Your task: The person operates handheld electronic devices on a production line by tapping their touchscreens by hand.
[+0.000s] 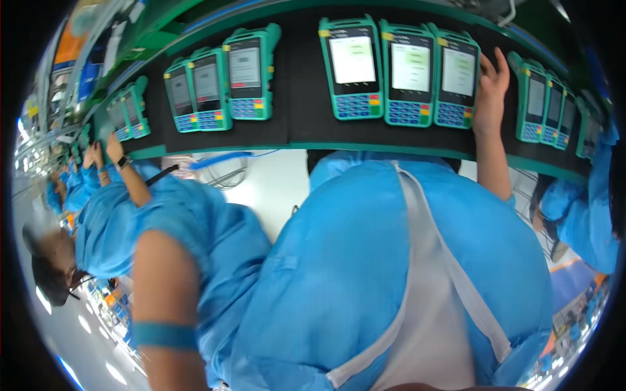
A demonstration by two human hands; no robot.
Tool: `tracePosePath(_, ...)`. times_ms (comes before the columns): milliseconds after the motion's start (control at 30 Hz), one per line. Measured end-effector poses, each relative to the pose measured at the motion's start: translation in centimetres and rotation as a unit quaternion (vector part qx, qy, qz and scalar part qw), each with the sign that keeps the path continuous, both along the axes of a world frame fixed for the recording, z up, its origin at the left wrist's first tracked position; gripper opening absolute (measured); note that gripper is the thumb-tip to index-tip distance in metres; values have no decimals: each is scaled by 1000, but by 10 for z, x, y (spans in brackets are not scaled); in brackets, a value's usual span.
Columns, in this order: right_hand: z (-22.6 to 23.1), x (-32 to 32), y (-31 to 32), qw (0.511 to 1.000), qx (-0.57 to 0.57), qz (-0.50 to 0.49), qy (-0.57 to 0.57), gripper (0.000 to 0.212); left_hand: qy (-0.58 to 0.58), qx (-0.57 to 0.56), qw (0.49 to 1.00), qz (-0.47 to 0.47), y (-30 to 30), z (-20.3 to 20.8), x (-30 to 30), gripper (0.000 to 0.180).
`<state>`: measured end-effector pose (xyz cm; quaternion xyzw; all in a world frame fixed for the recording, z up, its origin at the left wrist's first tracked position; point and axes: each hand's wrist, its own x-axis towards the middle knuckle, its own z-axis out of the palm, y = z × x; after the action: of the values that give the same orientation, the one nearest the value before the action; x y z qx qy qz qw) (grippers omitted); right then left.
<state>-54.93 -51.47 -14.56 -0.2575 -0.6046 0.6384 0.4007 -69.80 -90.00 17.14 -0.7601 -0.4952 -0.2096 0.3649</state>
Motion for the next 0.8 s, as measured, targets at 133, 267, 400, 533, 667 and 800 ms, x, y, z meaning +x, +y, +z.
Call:
tracePosePath(133,1,-1,1,1000,-13,-6,1,74,-282,249,881,-286,0,-78,-42,34)
tracePosePath(267,0,-2,2,999,-29,-17,-6,74,-383,245,867,202,25,-190,-145,31)
tracePosePath(400,-2,0,2,999,-16,-31,-22,76,-299,34,821,486,18,-259,-195,32)
tracePosePath(533,-2,-1,3,999,-18,-29,-33,83,-330,16,781,531,6,-294,-216,39)
tracePosePath(667,-1,-2,3,999,-14,-28,-28,83,-337,20,776,534,2,-308,-229,40)
tracePosePath(800,-1,-1,2,999,-17,-27,-29,82,-336,-51,744,575,2,-306,-231,37)
